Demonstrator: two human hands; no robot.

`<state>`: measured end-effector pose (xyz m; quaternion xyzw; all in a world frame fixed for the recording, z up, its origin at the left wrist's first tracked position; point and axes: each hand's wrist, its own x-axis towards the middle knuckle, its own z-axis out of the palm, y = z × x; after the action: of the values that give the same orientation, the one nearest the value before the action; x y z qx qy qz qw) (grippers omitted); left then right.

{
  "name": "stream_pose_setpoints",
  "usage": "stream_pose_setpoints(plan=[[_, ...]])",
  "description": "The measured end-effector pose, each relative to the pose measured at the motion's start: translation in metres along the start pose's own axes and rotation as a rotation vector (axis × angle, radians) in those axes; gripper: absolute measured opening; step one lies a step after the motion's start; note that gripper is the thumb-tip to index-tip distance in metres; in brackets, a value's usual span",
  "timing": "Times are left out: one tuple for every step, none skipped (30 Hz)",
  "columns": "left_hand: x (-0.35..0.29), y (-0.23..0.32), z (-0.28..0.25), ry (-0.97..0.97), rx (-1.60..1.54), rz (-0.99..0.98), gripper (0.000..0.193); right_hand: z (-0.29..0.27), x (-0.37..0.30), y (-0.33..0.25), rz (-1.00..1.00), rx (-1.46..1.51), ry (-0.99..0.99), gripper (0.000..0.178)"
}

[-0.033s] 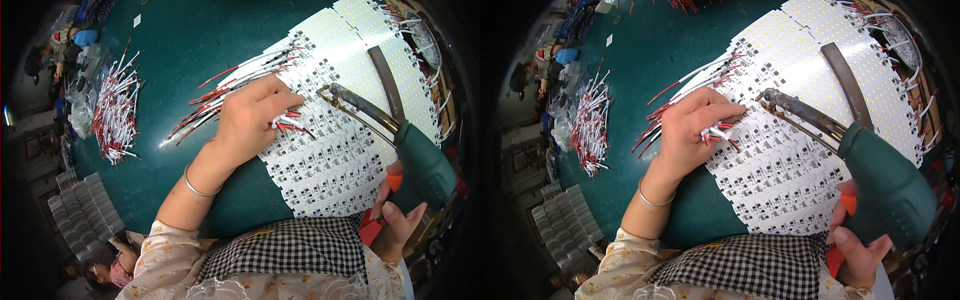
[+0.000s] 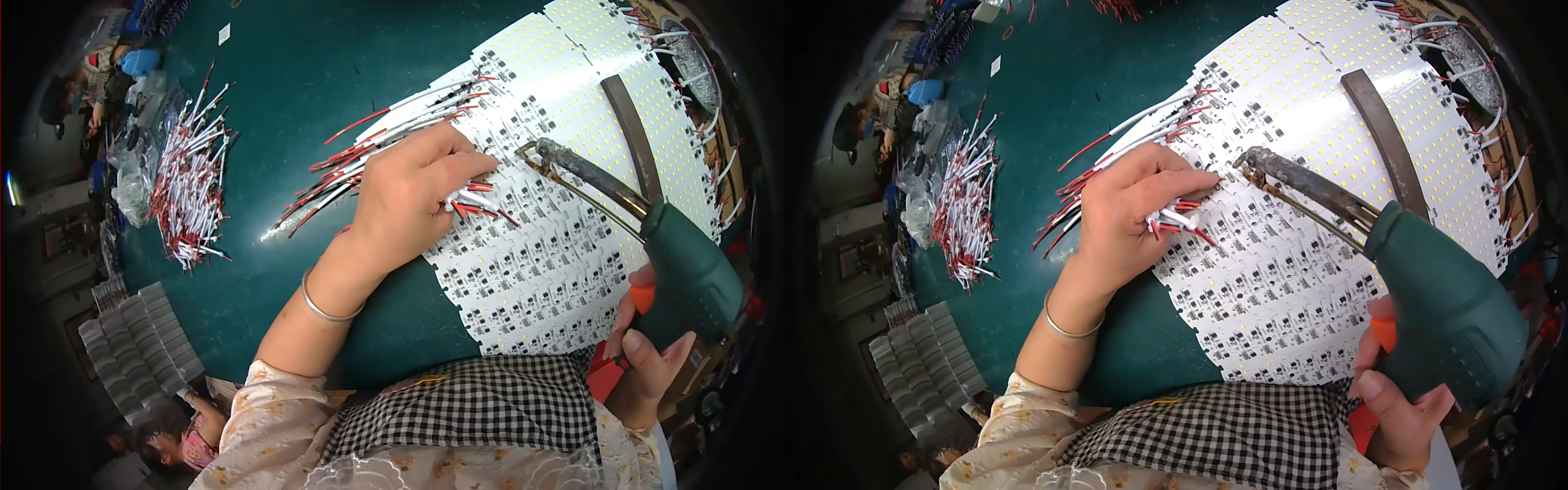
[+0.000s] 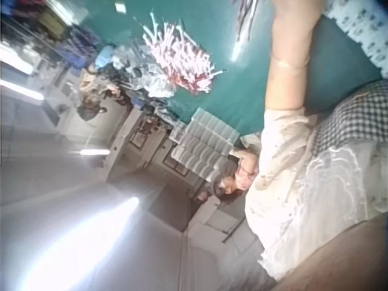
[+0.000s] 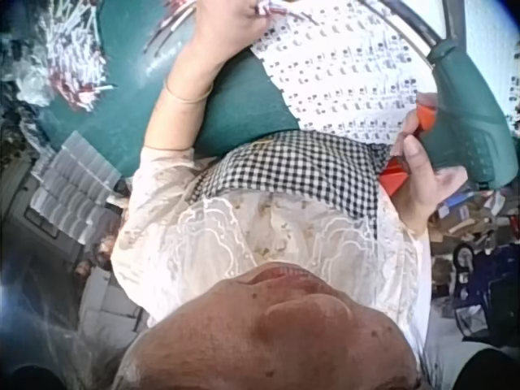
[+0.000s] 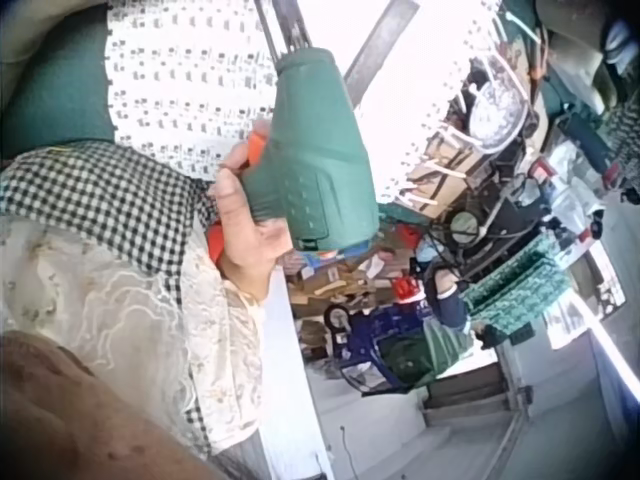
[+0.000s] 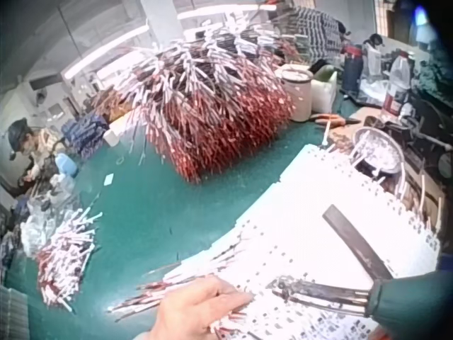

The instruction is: The person folds and positions a sheet of LED circuit boards on the table, picks up a bundle of pre-cut wires, and solders the wire leads onto the circuit boards one by one using a soldering gun.

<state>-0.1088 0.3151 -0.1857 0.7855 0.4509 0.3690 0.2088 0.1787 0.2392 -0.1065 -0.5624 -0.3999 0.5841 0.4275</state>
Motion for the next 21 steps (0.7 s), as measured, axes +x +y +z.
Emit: stream_pose_setpoints(plan=[[0.0,0.0,0.0,-0.001,0.0,0.0,0.046,-0.001,-0.001,0.0,0.004,-0.019,-0.032,0.067],[0.0,0.0,0.0,0.009,0.016,0.018,0.046,-0.002,-0.002,0.001,0.003,-0.017,-0.033,0.067],[0.0,0.0,0.0,0.018,0.032,0.037,0.045,-0.005,-0.003,0.004,0.029,-0.029,-0.066,0.064],[-0.001,0.001,-0.001,0.018,0.035,0.036,0.045,-0.006,-0.004,0.006,0.054,-0.041,-0.1,0.061],[0.0,0.001,0.0,0.028,0.051,0.053,0.045,-0.005,-0.004,0.006,0.054,-0.042,-0.099,0.061],[0.0,0.001,0.0,0.039,0.067,0.069,0.045,-0.003,-0.004,0.006,0.068,-0.024,-0.099,0.058],[-0.001,0.0,0.0,0.039,0.067,0.069,0.045,-0.001,-0.004,0.007,0.081,-0.007,-0.101,0.054],[-0.002,-0.001,0.001,0.047,0.075,0.087,0.045,-0.002,-0.004,0.009,0.08,-0.007,-0.1,0.054],[-0.003,-0.002,0.001,0.056,0.082,0.105,0.045,-0.004,-0.004,0.013,0.048,-0.004,-0.149,0.049],[-0.003,-0.002,0.001,0.057,0.082,0.107,0.045,-0.004,-0.004,0.017,0.015,-0.001,-0.197,0.045],[-0.004,-0.003,0.002,0.06,0.089,0.111,0.045,0.0,-0.004,0.019,0.016,0.0,-0.196,0.045],[-0.005,-0.004,0.002,0.063,0.096,0.115,0.045,0.008,-0.005,0.019,0.023,-0.044,-0.121,0.039],[-0.005,-0.004,0.003,0.062,0.095,0.115,0.045,0.012,-0.005,0.02,0.03,-0.087,-0.045,0.035],[-0.006,-0.004,0.002,0.068,0.12,0.124,0.045,0.013,-0.005,0.022,0.03,-0.086,-0.048,0.035],[-0.007,-0.003,0.002,0.075,0.144,0.132,0.045,0.012,-0.006,0.023,0.023,-0.127,-0.065,0.036],[-0.008,-0.003,0.001,0.074,0.147,0.13,0.045,0.012,-0.006,0.025,0.017,-0.168,-0.081,0.036],[-0.008,-0.003,0.002,0.077,0.157,0.132,0.045,0.012,-0.007,0.026,0.016,-0.17,-0.079,0.036],[-0.008,-0.003,0.002,0.079,0.168,0.135,0.045,0.012,-0.007,0.027,-0.015,-0.15,-0.056,0.04],[-0.007,-0.003,0.003,0.079,0.166,0.136,0.045,0.011,-0.007,0.028,-0.046,-0.13,-0.034,0.044],[-0.008,-0.002,0.003,0.078,0.169,0.141,0.045,0.009,-0.006,0.023,-0.046,-0.13,-0.036,0.044],[-0.008,-0.002,0.003,0.077,0.173,0.146,0.045,0.005,-0.006,0.015,0.007,-0.055,-0.031,0.047]])
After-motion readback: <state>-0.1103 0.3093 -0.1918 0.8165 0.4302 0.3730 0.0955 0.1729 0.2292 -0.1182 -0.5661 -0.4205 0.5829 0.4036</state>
